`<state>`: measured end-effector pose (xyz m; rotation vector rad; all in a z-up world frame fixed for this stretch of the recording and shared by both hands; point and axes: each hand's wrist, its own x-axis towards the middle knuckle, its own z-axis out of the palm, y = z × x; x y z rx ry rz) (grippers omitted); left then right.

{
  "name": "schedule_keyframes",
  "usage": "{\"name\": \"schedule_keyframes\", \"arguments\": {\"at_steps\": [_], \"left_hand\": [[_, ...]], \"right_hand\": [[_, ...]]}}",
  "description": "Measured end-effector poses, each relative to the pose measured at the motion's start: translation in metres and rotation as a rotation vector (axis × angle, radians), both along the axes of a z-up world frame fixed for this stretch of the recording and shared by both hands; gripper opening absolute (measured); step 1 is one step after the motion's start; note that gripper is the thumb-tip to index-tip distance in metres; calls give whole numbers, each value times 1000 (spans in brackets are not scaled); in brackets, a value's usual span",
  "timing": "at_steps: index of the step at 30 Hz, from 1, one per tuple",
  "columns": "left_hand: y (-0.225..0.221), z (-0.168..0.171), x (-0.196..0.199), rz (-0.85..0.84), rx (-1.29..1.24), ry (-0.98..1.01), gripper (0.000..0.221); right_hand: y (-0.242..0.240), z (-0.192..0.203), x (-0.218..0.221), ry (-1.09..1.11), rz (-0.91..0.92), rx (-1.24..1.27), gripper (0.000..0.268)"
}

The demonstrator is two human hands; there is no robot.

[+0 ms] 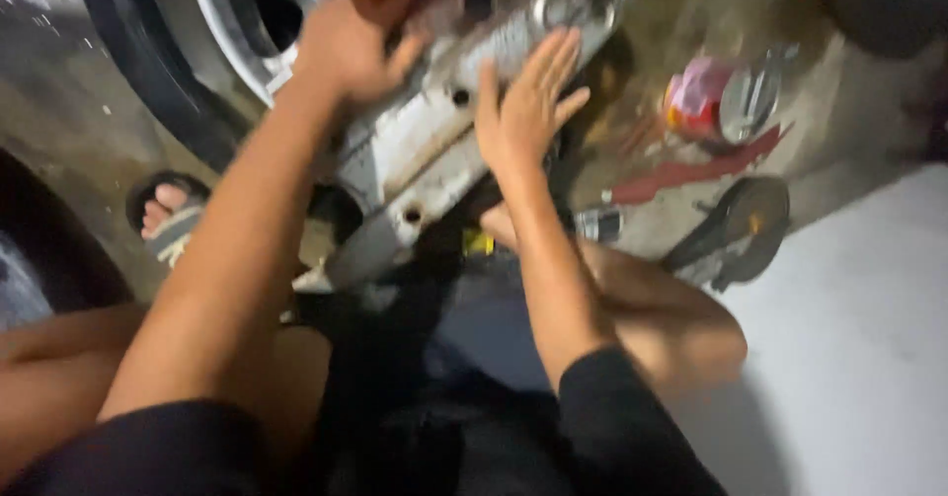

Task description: The person scrubs a rusty metal part with a sanding block while sitting on the floor. They periodically dip the sanding block into a pink bucket of water and continue scrubbing the surface.

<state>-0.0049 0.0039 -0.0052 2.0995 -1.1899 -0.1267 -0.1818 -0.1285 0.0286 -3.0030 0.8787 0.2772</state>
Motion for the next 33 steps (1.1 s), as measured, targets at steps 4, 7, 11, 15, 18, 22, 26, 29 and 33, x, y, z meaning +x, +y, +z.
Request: {"name": "schedule_keyframes", "arguments": {"at_steps": [4,7,11,15,18,22,26,29,33], "left_hand": [[0,-3,4,35,42,9,32],[-4,1,1,32,32,21,33],[-1,-8,-8,-26,20,-39,33],[-7,12,8,34,7,14,31],[-5,-3,2,42,30,26,33],[-8,-7,7,3,7,-47,33],[-6,2,3,65,41,25,41],[-1,-3,-8,10,-24,47,30],[-15,11,6,17,-2,9,35]], "right_hand": [[127,48,-44,34,147,53,105],[85,36,-39,57,241,72,99],[12,10,-9,-162,-225,139,87],[96,37,-33,137,145,-153,88],[14,-2,-19,-71,105,53,95],[41,36,10,285,54,-320,91],[68,28,-12,-39,175,282,109],[4,20,-3,-18,-96,129,86],[91,24,-45,100,163,-60,99]]}}
